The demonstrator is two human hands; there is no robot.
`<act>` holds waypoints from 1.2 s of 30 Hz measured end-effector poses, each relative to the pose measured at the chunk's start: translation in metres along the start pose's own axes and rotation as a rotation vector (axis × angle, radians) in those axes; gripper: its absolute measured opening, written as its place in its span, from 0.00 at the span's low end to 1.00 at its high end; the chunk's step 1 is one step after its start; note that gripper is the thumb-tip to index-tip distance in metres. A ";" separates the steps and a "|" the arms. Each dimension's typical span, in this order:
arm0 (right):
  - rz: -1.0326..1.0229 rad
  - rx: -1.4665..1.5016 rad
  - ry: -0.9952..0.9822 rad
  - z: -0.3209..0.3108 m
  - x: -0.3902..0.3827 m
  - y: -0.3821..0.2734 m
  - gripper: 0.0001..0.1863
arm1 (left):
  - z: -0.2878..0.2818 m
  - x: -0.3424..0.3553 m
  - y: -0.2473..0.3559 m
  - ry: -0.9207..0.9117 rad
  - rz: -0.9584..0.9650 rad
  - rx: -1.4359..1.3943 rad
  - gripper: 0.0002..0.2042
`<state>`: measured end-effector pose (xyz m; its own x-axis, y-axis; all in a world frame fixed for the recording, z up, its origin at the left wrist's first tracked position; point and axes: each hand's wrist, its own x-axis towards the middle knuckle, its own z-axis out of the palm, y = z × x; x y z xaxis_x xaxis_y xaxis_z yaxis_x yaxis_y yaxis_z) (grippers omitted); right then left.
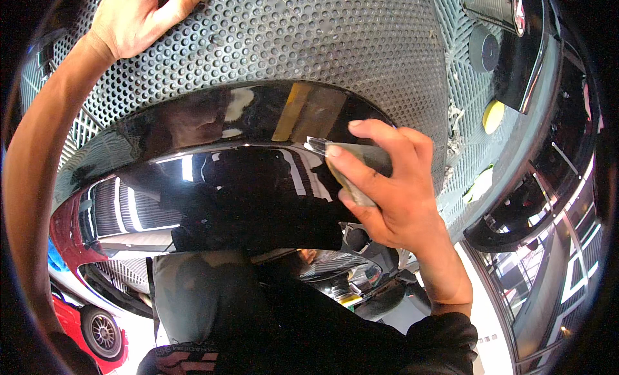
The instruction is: The person applies a liquid from a purple bottle onto a sanding block and then sands a glossy black car part. They repeatedly rub the surface with the sanding block, occasionally pause to inspect the area, and later use a blue cloth to wipe the part.
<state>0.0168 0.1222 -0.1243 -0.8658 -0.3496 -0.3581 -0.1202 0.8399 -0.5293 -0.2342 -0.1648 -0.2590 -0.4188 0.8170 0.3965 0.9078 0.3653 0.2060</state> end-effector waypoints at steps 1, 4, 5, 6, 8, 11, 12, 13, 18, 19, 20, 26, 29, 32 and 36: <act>-0.025 0.007 0.005 0.002 0.002 0.001 0.37 | -0.001 0.001 -0.002 -0.014 0.001 -0.004 0.29; -0.059 0.013 -0.003 0.002 0.017 -0.003 0.35 | -0.001 0.000 -0.004 -0.027 0.005 0.000 0.29; -0.053 0.016 -0.007 0.002 0.016 -0.002 0.34 | 0.001 0.000 -0.002 -0.010 0.010 0.009 0.29; -0.049 0.018 -0.011 0.001 0.012 0.001 0.34 | 0.002 -0.001 -0.001 0.008 0.012 0.020 0.29; -0.029 0.034 -0.010 -0.002 0.008 0.004 0.31 | 0.006 -0.007 -0.013 0.015 0.021 0.008 0.29; -0.003 0.073 -0.010 -0.004 0.006 0.003 0.27 | 0.006 -0.006 -0.010 0.017 0.013 -0.002 0.29; -0.008 0.077 -0.018 -0.003 0.011 0.000 0.27 | 0.005 -0.004 -0.010 0.008 0.015 -0.003 0.29; -0.015 0.082 -0.025 -0.003 0.015 -0.001 0.27 | 0.004 -0.003 -0.009 -0.003 0.015 -0.004 0.29; -0.006 0.122 -0.024 -0.003 0.016 0.002 0.26 | 0.002 0.004 -0.006 0.008 0.046 -0.016 0.30; 0.006 0.118 -0.026 -0.006 0.012 0.003 0.27 | 0.000 0.002 -0.005 -0.007 0.043 0.001 0.30; 0.012 0.100 -0.024 -0.005 0.006 0.006 0.27 | -0.003 0.000 -0.002 -0.024 0.038 0.018 0.30; -0.038 0.156 -0.032 -0.002 0.026 0.002 0.27 | -0.008 -0.002 -0.010 -0.154 0.004 0.099 0.31; -0.049 0.149 -0.022 -0.004 0.025 0.005 0.27 | -0.009 0.004 0.004 -0.079 0.018 0.065 0.31; -0.036 0.091 -0.021 -0.003 0.009 0.015 0.29 | -0.009 0.004 0.009 -0.050 0.019 0.046 0.31; -0.037 0.089 -0.010 -0.004 0.015 0.009 0.24 | -0.009 0.008 0.008 -0.038 0.032 0.071 0.31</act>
<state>0.0010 0.1263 -0.1309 -0.8564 -0.3841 -0.3449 -0.1075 0.7861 -0.6087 -0.2301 -0.1593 -0.2460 -0.3893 0.8449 0.3670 0.9207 0.3683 0.1289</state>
